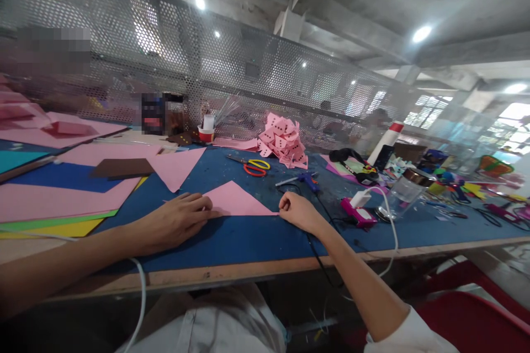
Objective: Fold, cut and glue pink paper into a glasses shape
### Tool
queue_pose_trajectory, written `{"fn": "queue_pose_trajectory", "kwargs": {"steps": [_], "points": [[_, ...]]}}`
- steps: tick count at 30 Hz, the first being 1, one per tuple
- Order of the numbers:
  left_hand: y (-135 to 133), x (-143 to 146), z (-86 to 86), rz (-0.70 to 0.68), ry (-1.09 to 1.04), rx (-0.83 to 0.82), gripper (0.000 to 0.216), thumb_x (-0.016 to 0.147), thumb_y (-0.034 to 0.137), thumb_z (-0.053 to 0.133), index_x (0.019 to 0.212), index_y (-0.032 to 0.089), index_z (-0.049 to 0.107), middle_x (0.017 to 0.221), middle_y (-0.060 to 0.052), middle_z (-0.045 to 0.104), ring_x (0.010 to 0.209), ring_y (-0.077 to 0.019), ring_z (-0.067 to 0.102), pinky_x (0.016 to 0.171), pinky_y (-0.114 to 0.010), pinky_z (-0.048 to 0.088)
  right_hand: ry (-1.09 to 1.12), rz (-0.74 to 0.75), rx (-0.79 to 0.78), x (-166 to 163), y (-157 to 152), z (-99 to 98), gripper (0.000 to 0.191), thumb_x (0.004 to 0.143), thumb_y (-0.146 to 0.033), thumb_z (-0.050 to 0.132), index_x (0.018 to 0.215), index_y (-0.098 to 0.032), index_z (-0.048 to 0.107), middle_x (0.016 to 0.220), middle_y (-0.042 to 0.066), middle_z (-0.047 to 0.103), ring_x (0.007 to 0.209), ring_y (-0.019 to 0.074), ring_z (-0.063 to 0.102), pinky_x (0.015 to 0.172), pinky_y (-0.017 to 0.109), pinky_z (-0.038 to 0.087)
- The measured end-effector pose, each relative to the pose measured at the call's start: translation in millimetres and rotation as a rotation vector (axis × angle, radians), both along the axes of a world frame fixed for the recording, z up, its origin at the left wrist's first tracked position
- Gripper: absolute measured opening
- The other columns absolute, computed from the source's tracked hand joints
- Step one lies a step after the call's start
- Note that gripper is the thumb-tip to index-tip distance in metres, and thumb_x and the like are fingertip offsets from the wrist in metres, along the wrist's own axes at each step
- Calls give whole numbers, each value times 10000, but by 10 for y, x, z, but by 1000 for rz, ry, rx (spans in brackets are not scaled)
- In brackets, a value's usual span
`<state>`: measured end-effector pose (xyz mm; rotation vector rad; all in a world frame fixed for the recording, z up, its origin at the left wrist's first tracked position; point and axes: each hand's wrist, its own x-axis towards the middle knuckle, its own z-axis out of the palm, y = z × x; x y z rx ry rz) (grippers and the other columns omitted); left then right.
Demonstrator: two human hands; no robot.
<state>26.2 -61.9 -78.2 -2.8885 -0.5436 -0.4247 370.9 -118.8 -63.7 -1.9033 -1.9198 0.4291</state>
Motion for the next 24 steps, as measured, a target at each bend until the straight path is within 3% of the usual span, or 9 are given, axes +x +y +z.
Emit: {"fn": "queue_pose_trajectory", "kwargs": {"steps": [4, 8, 12, 17, 20, 24], "points": [[17, 13, -19, 8, -34, -53, 387, 998, 192, 432, 1336, 326, 565, 1034, -42, 596, 929, -195, 565, 831, -336, 414, 43, 20, 163, -197, 27, 213, 156, 787, -158, 552, 922, -182, 627, 820, 7, 649, 694, 124, 562, 657, 234, 409], [49, 39, -48, 42, -91, -113, 296, 995, 206, 451, 1199, 280, 654, 1030, -43, 608, 931, -189, 572, 826, -324, 409, 137, 313, 178, -713, 126, 395, 127, 866, -262, 578, 914, -189, 670, 877, 7, 686, 778, 125, 595, 712, 233, 419], [63, 41, -54, 73, -137, -186, 216, 977, 188, 486, 1022, 226, 694, 996, -40, 628, 944, -189, 583, 824, -314, 410, 118, 458, 44, -1091, 343, 274, 102, 848, -245, 629, 860, -170, 697, 842, 10, 704, 758, 134, 613, 675, 232, 401], [67, 72, -36, 104, -224, -282, 205, 947, 177, 509, 1006, 227, 699, 981, -36, 656, 931, -176, 610, 825, -296, 421, 101, 533, -37, -1107, 514, 39, 109, 837, -250, 657, 887, -170, 713, 851, 11, 709, 779, 141, 616, 683, 229, 398], [75, 146, -18, 213, -238, -350, 165, 904, 224, 549, 935, 216, 712, 892, -28, 662, 787, -160, 614, 724, -269, 431, 103, 536, -27, -1063, 510, 14, 113, 831, -228, 645, 902, -171, 711, 852, 13, 699, 768, 136, 606, 673, 226, 396], [82, 268, 18, 400, -235, -414, 143, 836, 257, 582, 855, 227, 720, 840, -19, 689, 762, -176, 633, 649, -255, 411, 106, 567, -35, -1052, 504, 10, 109, 820, -186, 621, 891, -173, 703, 810, 2, 676, 722, 124, 584, 641, 219, 382]]}}
